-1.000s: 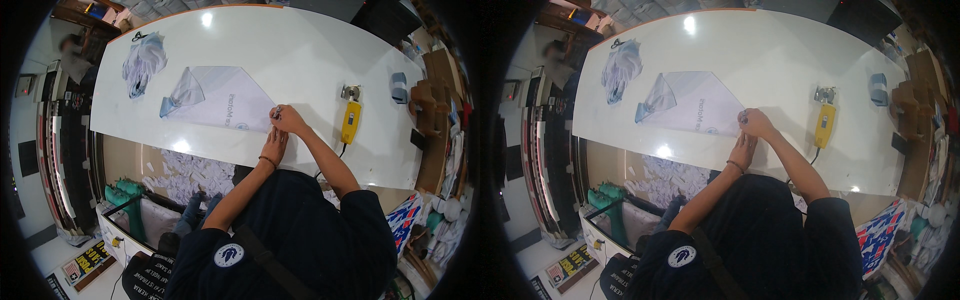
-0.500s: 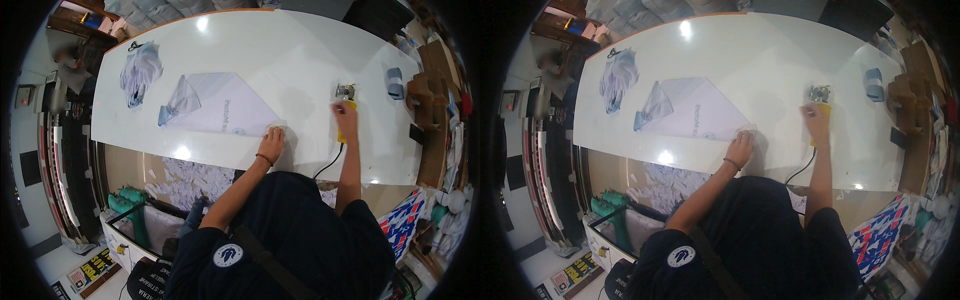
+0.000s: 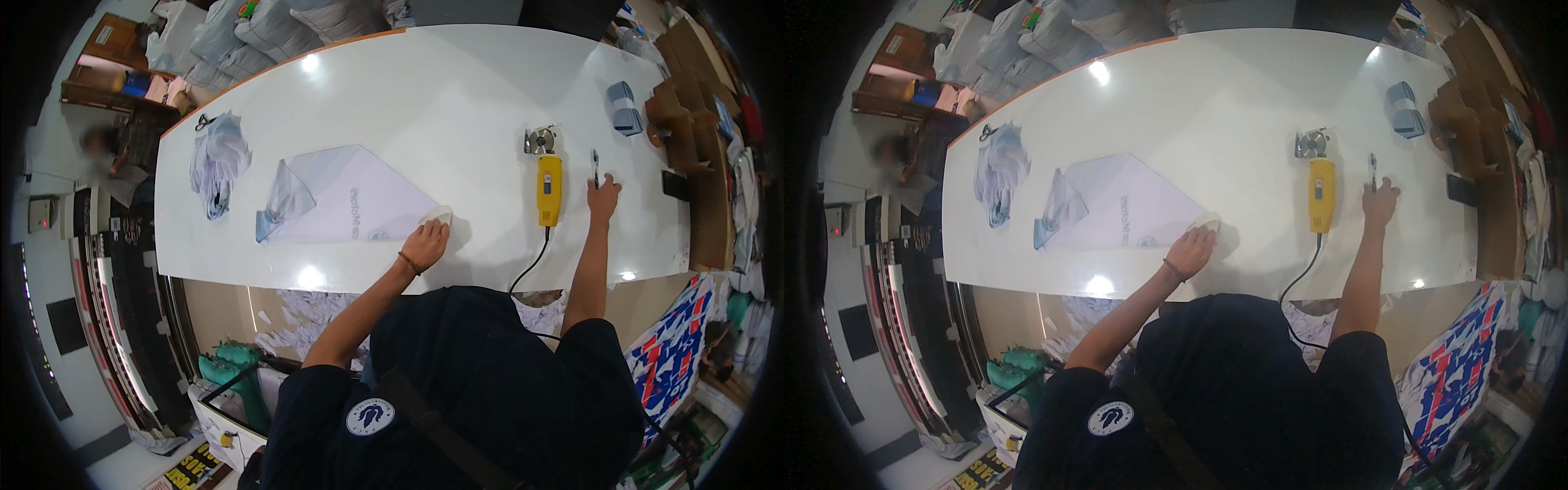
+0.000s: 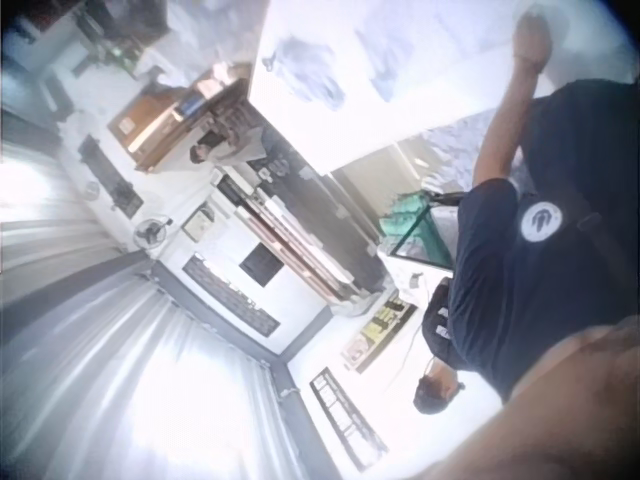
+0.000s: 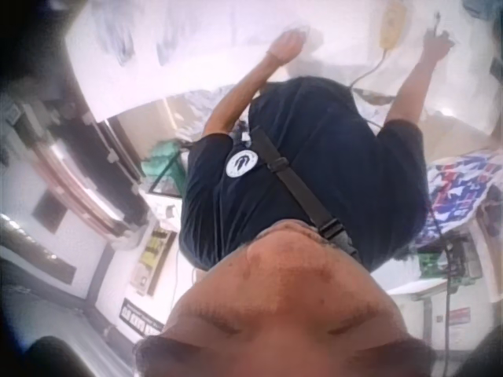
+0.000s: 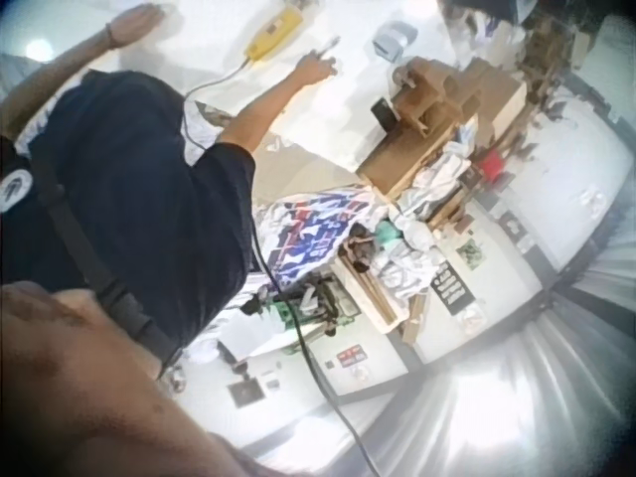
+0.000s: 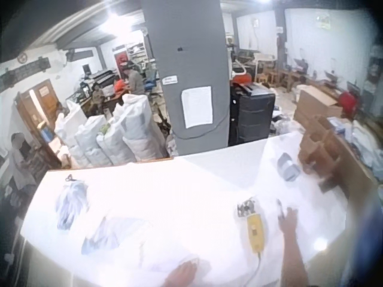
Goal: The person cuts a white fabric sheet on a table using a yellow rotary cutter and a white template. They repeatedly position the template, trace around it with a pen, and cut along the marked lines, then fold and stack the cut pieces.
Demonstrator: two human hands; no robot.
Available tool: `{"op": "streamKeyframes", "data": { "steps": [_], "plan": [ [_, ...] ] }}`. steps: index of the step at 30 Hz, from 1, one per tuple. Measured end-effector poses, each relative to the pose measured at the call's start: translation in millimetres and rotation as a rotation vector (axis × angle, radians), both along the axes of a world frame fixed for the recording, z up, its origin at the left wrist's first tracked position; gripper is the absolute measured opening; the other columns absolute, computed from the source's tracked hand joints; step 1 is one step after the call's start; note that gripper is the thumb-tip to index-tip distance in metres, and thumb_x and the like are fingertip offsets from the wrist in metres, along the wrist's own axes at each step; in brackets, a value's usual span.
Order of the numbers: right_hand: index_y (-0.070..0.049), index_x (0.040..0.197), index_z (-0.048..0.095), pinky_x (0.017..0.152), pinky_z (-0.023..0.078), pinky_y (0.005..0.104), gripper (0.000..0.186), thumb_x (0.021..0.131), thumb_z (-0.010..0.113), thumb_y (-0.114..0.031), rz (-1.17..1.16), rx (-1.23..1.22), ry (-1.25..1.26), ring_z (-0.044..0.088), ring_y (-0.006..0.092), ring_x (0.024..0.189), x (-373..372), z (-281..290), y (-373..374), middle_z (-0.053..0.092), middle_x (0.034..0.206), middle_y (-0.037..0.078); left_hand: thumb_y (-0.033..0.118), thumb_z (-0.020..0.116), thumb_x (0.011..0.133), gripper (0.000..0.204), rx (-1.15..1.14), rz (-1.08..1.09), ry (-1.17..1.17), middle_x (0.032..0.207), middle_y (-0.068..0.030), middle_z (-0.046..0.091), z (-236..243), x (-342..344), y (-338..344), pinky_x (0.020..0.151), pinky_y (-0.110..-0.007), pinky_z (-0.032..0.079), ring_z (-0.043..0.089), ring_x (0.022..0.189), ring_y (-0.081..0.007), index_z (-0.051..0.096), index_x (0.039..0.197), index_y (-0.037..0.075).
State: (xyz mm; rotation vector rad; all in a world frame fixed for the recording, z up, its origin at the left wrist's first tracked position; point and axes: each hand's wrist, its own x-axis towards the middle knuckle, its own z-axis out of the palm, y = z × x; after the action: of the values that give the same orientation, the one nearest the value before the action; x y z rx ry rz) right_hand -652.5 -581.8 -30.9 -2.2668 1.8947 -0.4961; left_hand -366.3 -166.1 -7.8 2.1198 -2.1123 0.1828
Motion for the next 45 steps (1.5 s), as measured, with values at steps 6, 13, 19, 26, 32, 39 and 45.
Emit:
{"op": "streamKeyframes", "data": {
  "steps": [6, 13, 19, 26, 32, 39, 45],
  "plan": [
    [-0.001, 0.114, 0.063, 0.082, 0.055, 0.0428, 0.072, 0.076, 0.079, -0.059, -0.010, 0.495, -0.331, 0.071, 0.0349, 0.090, 74.0, 29.8, 76.6, 0.071, 0.093, 0.019, 0.010, 0.057, 0.090, 0.020, -0.069, 0.245, 0.112, 0.086, -0.0125, 0.064, 41.3, 33.8, -22.8, 0.072, -0.039, 0.055, 0.064, 0.082, -0.0265, 0.062, 0.107, 0.001],
    [0.002, 0.107, 0.063, 0.076, 0.057, 0.0416, 0.063, 0.066, 0.082, -0.042, -0.028, 0.566, -0.149, 0.073, 0.0319, 0.086, 103.0, 55.3, 107.3, 0.071, 0.091, 0.016, 0.021, 0.055, 0.098, 0.026, -0.239, 0.680, 0.432, 0.089, -0.0188, 0.071, 76.4, 127.7, -76.9, 0.070, -0.043, 0.056, 0.071, 0.080, -0.0313, 0.066, 0.105, -0.001],
    [-0.002, 0.105, 0.062, 0.065, 0.057, 0.0332, 0.042, 0.070, 0.081, -0.014, 0.102, 0.967, -0.833, 0.070, 0.0212, 0.074, 55.2, 74.0, 130.5, 0.069, 0.086, 0.009, 0.021, 0.051, 0.100, 0.031, -0.119, 0.865, 1.051, 0.088, -0.0161, 0.074, 42.9, 205.8, -87.4, 0.070, -0.034, 0.058, 0.075, 0.073, -0.0220, 0.069, 0.107, -0.004],
    [-0.001, 0.115, 0.060, 0.064, 0.057, 0.0328, 0.049, 0.070, 0.080, -0.002, -0.011, 0.970, -1.009, 0.067, 0.0189, 0.073, 20.0, 98.2, 291.6, 0.066, 0.091, 0.009, 0.025, 0.065, 0.097, 0.038, -0.195, 0.833, 1.112, 0.107, -0.0150, 0.072, -2.5, 260.6, -50.9, 0.076, -0.032, 0.057, 0.073, 0.087, -0.0208, 0.063, 0.125, -0.001],
    [-0.002, 0.134, 0.044, 0.065, 0.063, 0.0416, 0.070, 0.072, 0.075, 0.001, -0.199, 1.088, -1.505, 0.072, 0.0297, 0.086, 55.9, 104.7, 427.4, 0.066, 0.104, 0.016, 0.019, 0.068, 0.095, 0.029, -0.196, 0.518, 0.945, 0.110, -0.0114, 0.071, 11.9, 269.4, 24.5, 0.079, -0.031, 0.055, 0.069, 0.090, -0.0181, 0.067, 0.120, 0.004],
    [-0.006, 0.141, 0.039, 0.070, 0.061, 0.0386, 0.086, 0.065, 0.077, 0.007, -0.282, 1.066, -1.160, 0.071, 0.0270, 0.085, 100.0, 91.0, 510.8, 0.063, 0.114, 0.016, 0.014, 0.067, 0.096, 0.023, -0.229, 0.516, 0.914, 0.107, -0.0092, 0.071, 15.5, 327.8, 118.7, 0.076, -0.029, 0.055, 0.069, 0.088, -0.0170, 0.069, 0.116, 0.003],
    [-0.003, 0.147, 0.036, 0.090, 0.054, 0.0416, 0.096, 0.062, 0.079, -0.012, -0.012, 0.602, -0.546, 0.066, 0.0367, 0.104, 140.1, 71.3, 540.7, 0.063, 0.123, 0.021, 0.015, 0.065, 0.098, 0.023, -0.332, 0.638, 0.949, 0.104, -0.0082, 0.072, 16.3, 386.7, 177.2, 0.075, -0.027, 0.054, 0.068, 0.087, -0.0140, 0.069, 0.115, 0.001]
  ]
}}
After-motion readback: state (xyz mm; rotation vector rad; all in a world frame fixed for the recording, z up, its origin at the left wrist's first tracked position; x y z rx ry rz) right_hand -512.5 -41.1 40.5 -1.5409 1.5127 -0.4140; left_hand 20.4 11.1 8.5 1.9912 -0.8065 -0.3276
